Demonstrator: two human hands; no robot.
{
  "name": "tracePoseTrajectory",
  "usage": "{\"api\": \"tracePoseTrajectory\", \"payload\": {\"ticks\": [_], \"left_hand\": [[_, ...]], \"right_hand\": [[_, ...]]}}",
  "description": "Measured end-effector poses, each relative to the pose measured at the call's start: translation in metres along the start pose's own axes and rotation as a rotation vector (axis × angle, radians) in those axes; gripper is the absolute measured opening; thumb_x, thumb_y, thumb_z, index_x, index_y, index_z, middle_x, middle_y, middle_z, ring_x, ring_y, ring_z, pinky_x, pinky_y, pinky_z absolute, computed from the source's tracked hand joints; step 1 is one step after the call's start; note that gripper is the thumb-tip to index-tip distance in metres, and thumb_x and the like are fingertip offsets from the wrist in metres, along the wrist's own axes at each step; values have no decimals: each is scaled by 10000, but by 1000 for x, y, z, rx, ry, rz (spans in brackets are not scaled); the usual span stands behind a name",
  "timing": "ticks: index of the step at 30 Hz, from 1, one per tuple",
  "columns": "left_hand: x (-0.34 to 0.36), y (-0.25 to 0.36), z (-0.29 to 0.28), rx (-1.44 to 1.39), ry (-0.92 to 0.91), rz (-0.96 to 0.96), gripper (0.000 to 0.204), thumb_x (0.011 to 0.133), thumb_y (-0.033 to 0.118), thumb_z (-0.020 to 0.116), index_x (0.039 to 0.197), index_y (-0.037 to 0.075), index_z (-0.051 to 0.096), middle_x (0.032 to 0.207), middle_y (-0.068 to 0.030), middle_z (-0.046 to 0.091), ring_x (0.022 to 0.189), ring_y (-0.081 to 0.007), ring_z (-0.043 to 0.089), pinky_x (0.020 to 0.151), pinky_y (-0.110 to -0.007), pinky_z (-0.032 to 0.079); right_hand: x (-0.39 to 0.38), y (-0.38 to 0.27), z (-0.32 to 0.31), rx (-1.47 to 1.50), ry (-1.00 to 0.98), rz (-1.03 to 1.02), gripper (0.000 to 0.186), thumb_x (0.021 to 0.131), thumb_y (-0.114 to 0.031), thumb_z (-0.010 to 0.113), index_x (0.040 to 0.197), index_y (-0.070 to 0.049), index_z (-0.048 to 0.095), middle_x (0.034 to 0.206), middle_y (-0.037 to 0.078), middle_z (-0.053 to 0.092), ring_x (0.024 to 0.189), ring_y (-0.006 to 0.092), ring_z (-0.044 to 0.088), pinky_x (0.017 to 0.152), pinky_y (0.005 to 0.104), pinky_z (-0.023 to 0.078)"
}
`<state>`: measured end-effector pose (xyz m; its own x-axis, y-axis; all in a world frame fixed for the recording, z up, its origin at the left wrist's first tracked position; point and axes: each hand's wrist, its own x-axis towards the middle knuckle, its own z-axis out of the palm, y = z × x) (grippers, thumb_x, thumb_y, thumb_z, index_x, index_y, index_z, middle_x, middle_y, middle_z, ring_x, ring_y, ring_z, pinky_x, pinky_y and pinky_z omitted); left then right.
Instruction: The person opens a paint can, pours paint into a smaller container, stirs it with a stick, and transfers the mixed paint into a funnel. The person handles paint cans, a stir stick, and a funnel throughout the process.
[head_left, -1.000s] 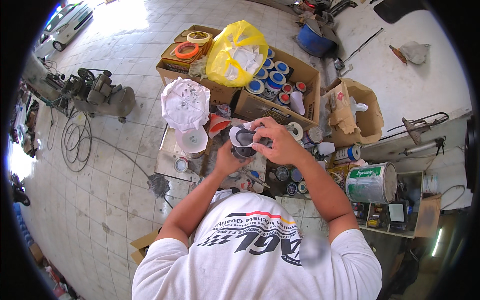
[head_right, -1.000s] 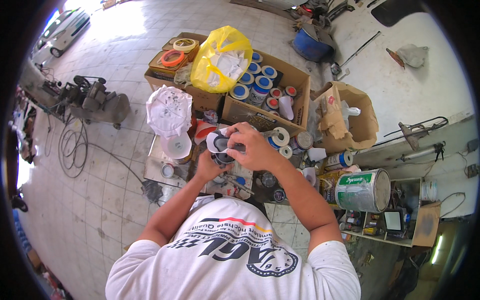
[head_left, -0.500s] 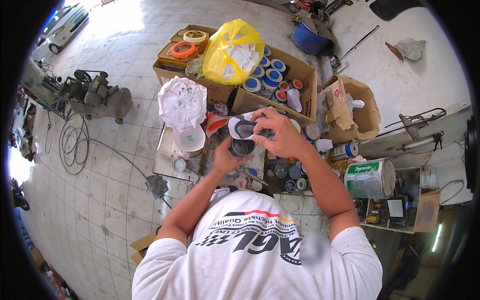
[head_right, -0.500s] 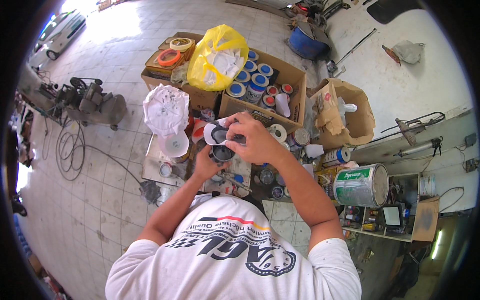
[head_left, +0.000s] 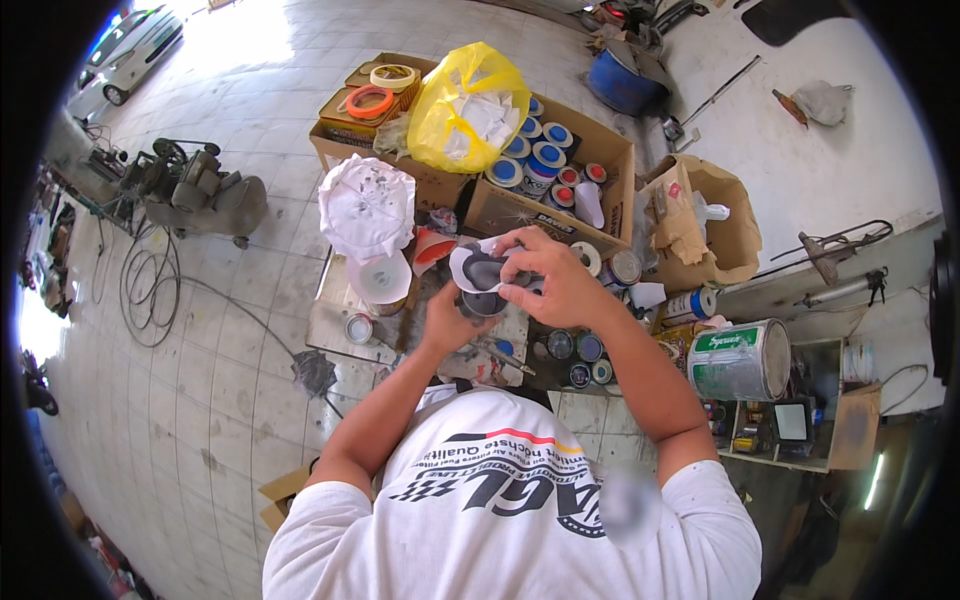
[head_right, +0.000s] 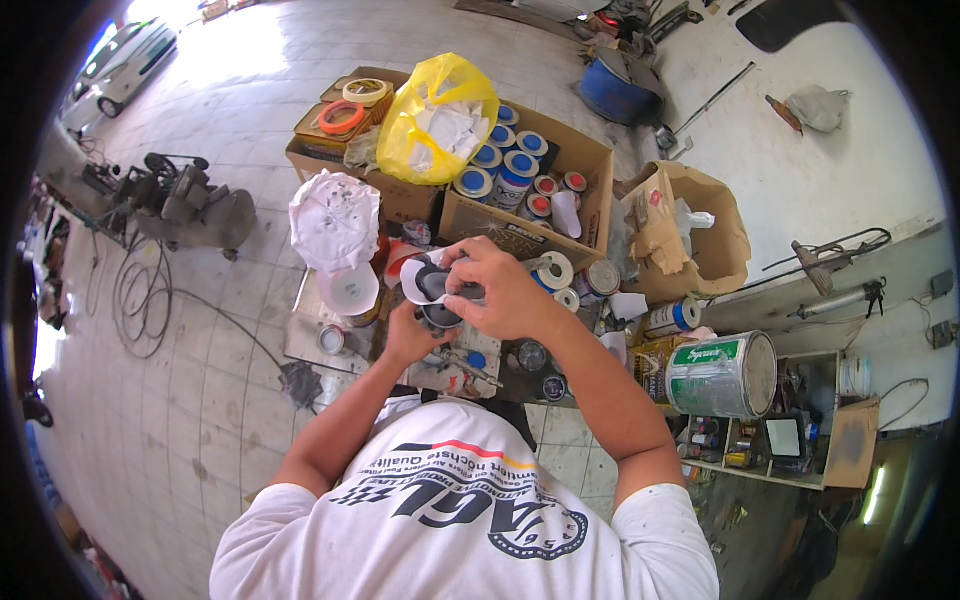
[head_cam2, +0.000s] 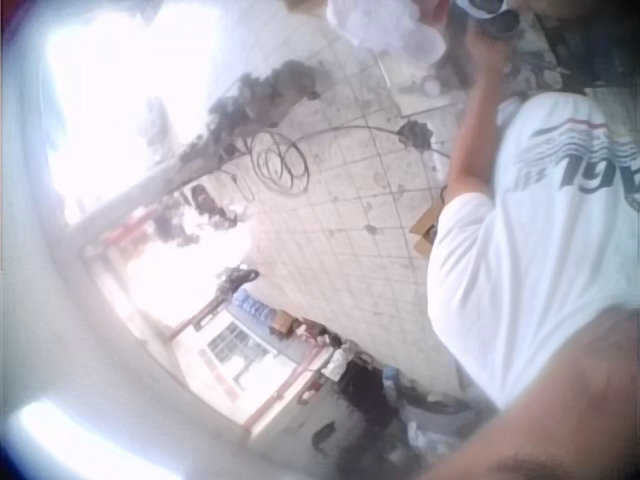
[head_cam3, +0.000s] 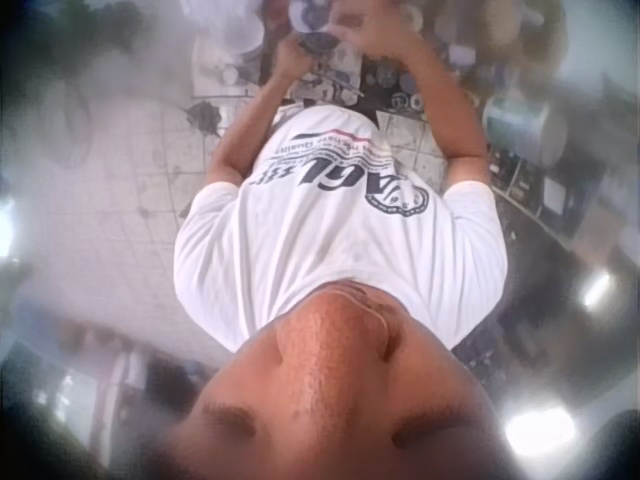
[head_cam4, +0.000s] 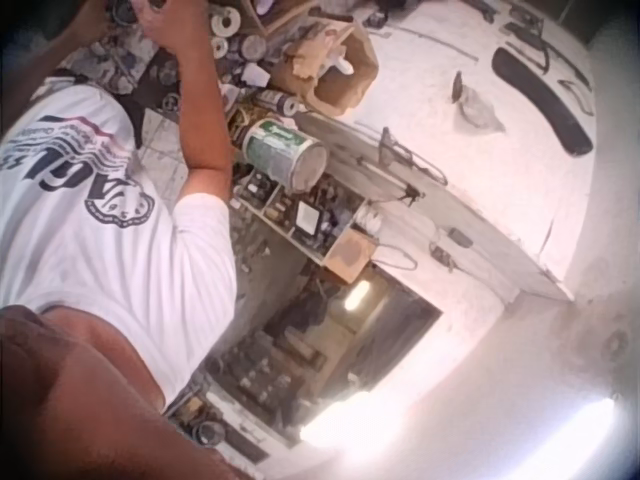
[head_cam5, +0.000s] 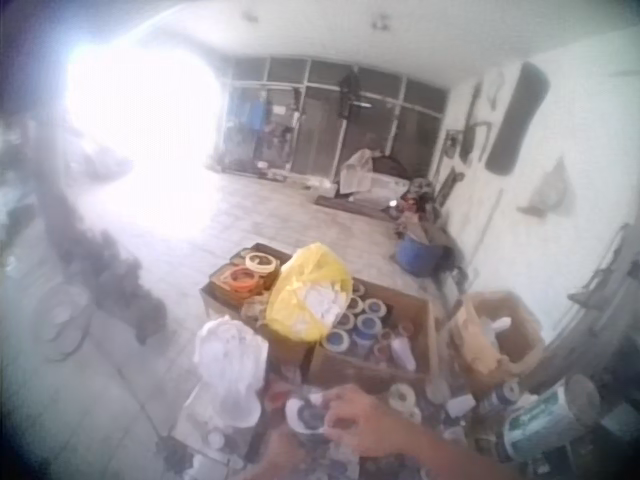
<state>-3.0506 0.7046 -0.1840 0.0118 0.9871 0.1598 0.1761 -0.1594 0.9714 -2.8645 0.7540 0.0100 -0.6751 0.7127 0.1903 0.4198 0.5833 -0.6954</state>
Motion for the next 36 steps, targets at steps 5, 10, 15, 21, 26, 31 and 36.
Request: {"api": "tracePoseTrajectory", "payload": {"ticks": [5,10,15,21,26,31,36], "left_hand": [[-17,2,-5,25,27,29,638,698,226,979,1254,64,710,1115,-90,792,1032,-188,761,942,-364,589],[-52,32,-8,86,158,25,600,668,205,949,1208,81,717,1098,-85,786,985,-246,775,884,-369,601],[-94,56,-18,104,226,-10,632,688,246,967,1245,90,712,1141,-84,784,1002,-244,776,900,-368,599],[-137,59,-30,180,323,-41,597,742,264,958,1272,96,740,1178,-90,792,1054,-250,773,932,-357,592],[-172,59,-62,407,415,-159,679,697,236,980,1301,60,725,1236,-126,782,1165,-271,751,1034,-387,565],[-187,50,-114,356,541,-177,727,696,256,998,1319,26,702,1251,-121,777,1164,-242,744,1041,-380,556],[-178,25,-185,347,575,-162,764,686,228,1015,1332,4,675,1274,-116,759,1180,-236,728,1053,-375,546]], "right_hand": [[-8,14,28,65,-73,-47,149,812,-71,825,908,-47,714,1266,137,656,1211,338,638,1029,437,520],[-15,11,43,61,-134,-162,147,808,-85,836,905,-51,730,1308,140,650,1254,370,613,1071,465,498],[-19,-1,54,168,-167,-290,158,832,-122,855,933,-52,758,1352,132,665,1348,372,582,1122,473,471],[-15,13,64,344,-46,-166,187,903,-177,840,1049,-72,788,1288,118,715,1278,315,646,1087,436,495],[8,26,100,262,179,65,411,891,-185,838,1268,-73,717,1275,154,687,1206,358,652,1020,458,517],[74,26,146,-30,327,-17,624,833,-217,872,1408,-123,649,1410,199,579,1290,414,576,1074,495,480],[156,23,179,-477,308,10,662,813,-320,890,1423,-211,660,1464,185,556,1339,392,537,1116,527,433]]}}
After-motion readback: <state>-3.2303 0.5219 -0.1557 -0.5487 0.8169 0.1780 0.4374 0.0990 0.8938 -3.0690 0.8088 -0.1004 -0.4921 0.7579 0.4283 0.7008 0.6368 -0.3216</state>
